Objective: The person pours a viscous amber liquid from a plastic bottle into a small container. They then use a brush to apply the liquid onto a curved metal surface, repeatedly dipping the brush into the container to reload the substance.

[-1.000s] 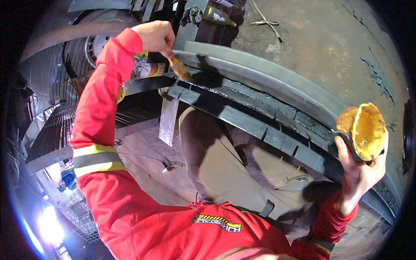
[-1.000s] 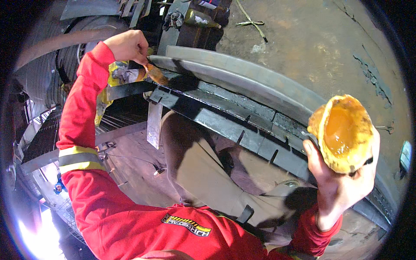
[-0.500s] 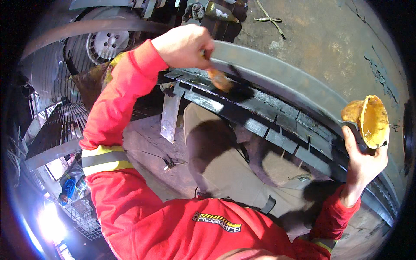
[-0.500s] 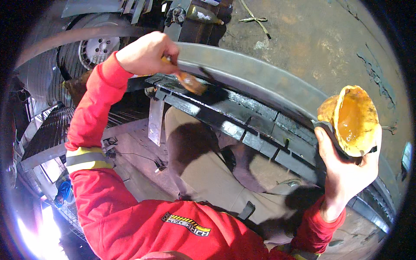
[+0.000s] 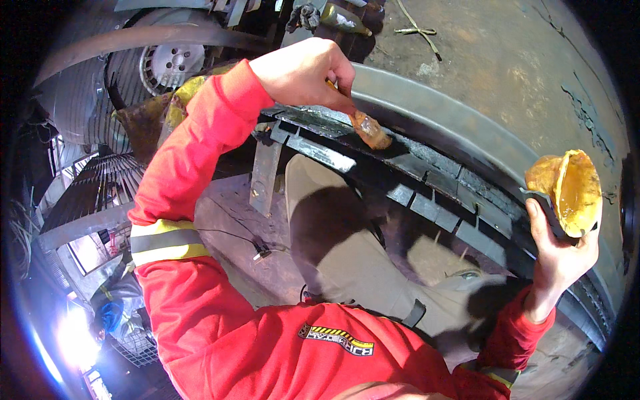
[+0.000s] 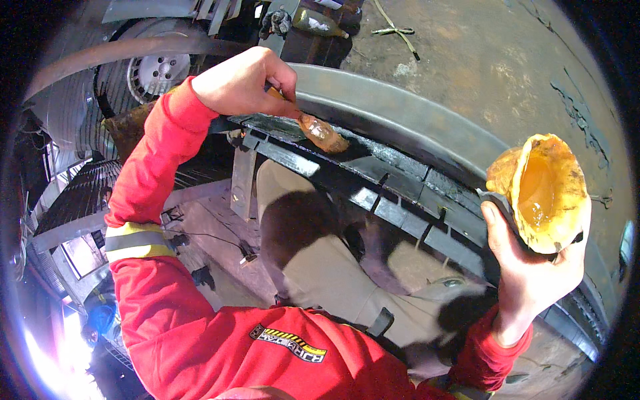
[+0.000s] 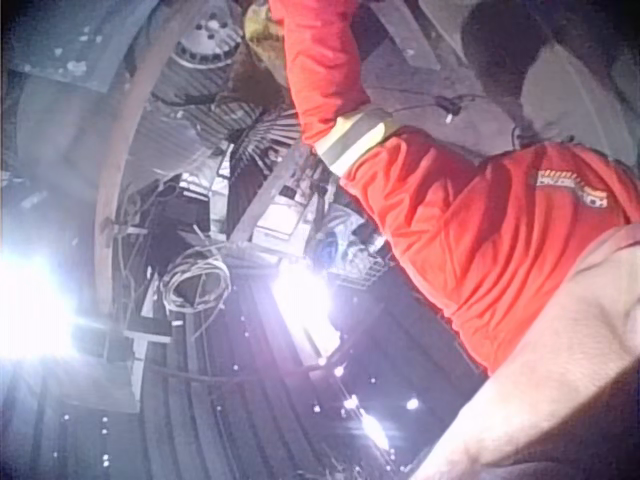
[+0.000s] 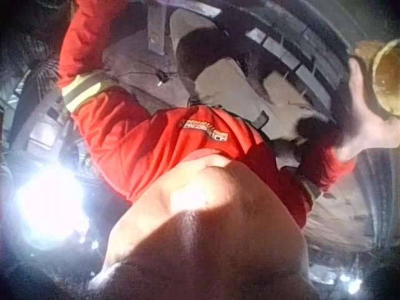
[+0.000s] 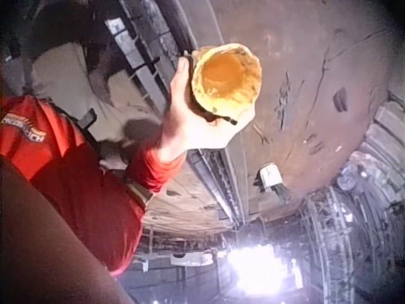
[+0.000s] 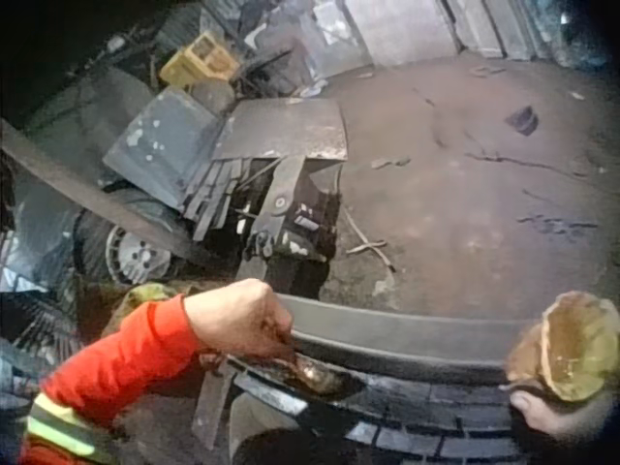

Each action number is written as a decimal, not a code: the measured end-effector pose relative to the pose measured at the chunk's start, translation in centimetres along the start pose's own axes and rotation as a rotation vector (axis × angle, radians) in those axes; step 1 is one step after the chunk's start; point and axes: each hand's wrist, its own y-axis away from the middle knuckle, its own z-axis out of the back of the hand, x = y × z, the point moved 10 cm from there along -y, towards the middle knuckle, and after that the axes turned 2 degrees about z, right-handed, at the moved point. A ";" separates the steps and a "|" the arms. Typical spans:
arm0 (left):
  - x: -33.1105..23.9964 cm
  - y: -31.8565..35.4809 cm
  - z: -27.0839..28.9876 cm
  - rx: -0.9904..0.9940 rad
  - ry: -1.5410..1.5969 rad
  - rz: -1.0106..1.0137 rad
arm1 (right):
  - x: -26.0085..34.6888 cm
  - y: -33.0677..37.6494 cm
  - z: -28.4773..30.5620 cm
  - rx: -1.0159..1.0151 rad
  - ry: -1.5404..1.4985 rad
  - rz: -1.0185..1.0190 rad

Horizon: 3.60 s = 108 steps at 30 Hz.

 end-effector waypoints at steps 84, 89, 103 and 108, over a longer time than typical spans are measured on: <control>-11.2 -7.0 -3.4 0.060 -0.137 -0.258 | 3.0 -1.0 1.3 -0.005 -0.160 0.154; -5.9 -6.2 -3.7 0.116 -0.383 -0.116 | 3.0 -1.3 1.2 -0.009 -0.085 0.187; 4.0 0.5 0.6 0.114 -0.471 0.115 | 2.2 -0.8 0.6 -0.029 0.014 0.110; 9.5 4.7 4.1 0.026 -0.760 0.462 | 2.0 -0.7 1.1 -0.059 -0.016 0.093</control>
